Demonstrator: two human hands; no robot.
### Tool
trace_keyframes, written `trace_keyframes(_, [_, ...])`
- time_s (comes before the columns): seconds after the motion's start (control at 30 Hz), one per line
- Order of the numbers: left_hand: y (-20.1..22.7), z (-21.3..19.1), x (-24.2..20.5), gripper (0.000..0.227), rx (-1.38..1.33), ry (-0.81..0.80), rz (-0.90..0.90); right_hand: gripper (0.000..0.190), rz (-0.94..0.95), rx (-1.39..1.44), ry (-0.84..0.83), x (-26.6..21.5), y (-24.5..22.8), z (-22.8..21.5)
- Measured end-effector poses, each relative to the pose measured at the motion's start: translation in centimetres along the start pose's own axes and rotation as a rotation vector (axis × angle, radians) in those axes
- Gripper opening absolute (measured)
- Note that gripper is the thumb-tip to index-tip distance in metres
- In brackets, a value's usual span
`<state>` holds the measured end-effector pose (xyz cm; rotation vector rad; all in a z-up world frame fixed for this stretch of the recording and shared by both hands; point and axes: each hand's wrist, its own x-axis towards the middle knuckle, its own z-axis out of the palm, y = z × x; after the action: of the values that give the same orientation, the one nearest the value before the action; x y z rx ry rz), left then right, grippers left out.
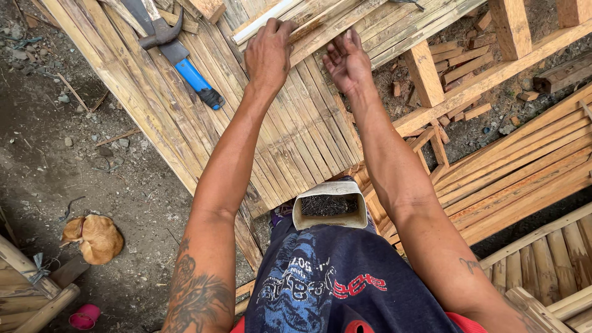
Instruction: The person aligns thin wooden planks on a wooden frame and hammers nails to secure them. The person repeatedly picks up nails from a container and uses a hammer to drive them into the planks, working along the length of the frame.
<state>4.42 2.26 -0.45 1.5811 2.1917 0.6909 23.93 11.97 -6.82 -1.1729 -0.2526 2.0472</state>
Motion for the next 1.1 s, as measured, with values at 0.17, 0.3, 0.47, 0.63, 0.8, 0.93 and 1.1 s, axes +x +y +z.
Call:
trace_keyframes(0.17, [-0.8, -0.6, 1.4, 0.049, 0.156, 0.151, 0.167, 0.034, -0.055, -0.030, 0.101, -0.7, -1.6, 2.5])
trace_keyframes(0.3, [2.2, -2.0, 0.1, 0.060, 0.147, 0.081, 0.221, 0.020, -0.057, 0.161, 0.114, -2.7, -3.1, 4.5])
trace_keyframes(0.47, [8.1, -3.1, -3.0, 0.082, 0.208, -0.172, 0.184, 0.031, -0.241, 0.074, 0.001, -4.1, -3.7, 5.8])
trace_keyframes(0.63, [7.5, -2.8, -1.7, 0.069, 0.189, -0.281, 0.112, 0.048, -0.335, -0.209, -0.090, -3.8, -4.5, 5.1])
trace_keyframes(0.8, [2.3, -2.5, 0.0, 0.064, 0.345, 0.318, 0.219, 0.060, 0.055, -0.811, 0.014, -4.5, -4.9, 2.6])
trace_keyframes(0.93, [-0.6, -1.6, -1.4, 0.035, 0.232, -0.109, -0.068, 0.058, 0.035, -0.927, -0.019, -4.1, -3.6, -0.5])
trace_keyframes(1.1, [-1.3, 0.0, -3.1, 0.027, 0.097, -0.014, -0.010, 0.064, -0.019, -0.693, 0.097, -1.7, -1.3, -1.7])
